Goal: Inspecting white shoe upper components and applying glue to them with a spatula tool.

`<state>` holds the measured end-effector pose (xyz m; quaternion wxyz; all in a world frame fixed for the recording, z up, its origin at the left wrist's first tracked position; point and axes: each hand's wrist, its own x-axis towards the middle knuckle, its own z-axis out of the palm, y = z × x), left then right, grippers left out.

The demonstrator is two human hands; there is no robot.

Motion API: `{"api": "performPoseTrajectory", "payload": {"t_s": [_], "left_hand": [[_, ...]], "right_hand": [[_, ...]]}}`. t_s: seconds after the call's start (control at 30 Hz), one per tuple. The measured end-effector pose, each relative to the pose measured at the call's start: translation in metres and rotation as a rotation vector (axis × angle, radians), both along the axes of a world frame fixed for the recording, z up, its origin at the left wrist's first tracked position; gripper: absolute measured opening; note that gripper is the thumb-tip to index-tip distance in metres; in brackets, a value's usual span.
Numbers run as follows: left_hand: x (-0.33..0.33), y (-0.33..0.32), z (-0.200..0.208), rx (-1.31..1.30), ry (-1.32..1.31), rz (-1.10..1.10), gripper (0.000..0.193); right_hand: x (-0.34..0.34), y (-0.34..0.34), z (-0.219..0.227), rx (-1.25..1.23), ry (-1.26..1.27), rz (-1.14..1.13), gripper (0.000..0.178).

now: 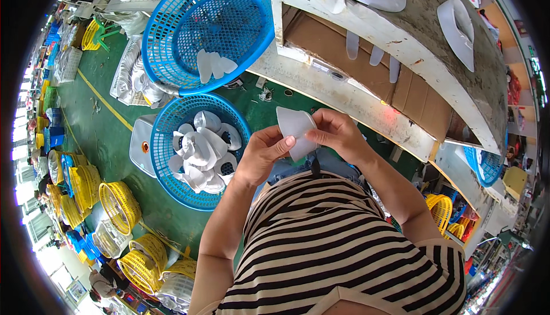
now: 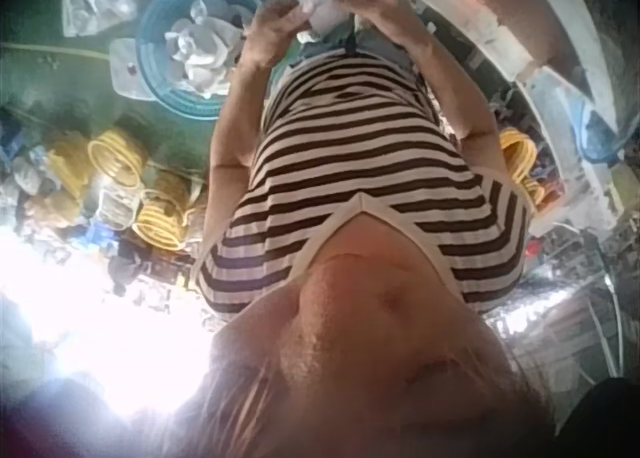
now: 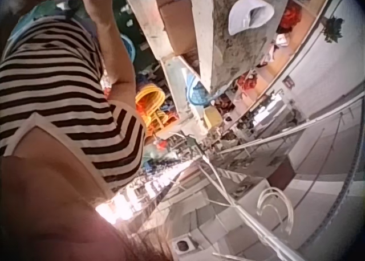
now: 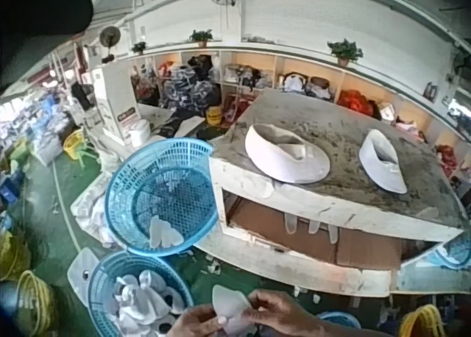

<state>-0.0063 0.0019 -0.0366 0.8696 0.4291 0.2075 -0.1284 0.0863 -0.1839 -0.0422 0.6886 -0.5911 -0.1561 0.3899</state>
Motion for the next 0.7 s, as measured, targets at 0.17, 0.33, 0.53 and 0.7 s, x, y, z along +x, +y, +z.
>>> {"api": "performPoseTrajectory", "payload": {"t_s": [0.17,0.33,0.53,0.7], "left_hand": [[-0.003,-0.014,-0.005,0.605,-0.004,-0.136,0.031],[-0.007,-0.030,-0.015,0.719,-0.006,-0.113,0.027],[0.003,-0.032,-0.008,0.079,0.062,-0.053,0.031],[0.006,-0.039,-0.015,0.872,-0.130,-0.275,0.032]], "right_hand": [[-0.008,-0.007,0.000,-0.284,-0.258,-0.012,0.014],[-0.018,-0.009,0.009,-0.438,-0.358,-0.071,0.015],[-0.006,-0.022,0.003,-0.242,-0.303,-0.034,0.015],[-0.010,-0.023,0.010,-0.441,-0.388,-0.006,0.017]]}}
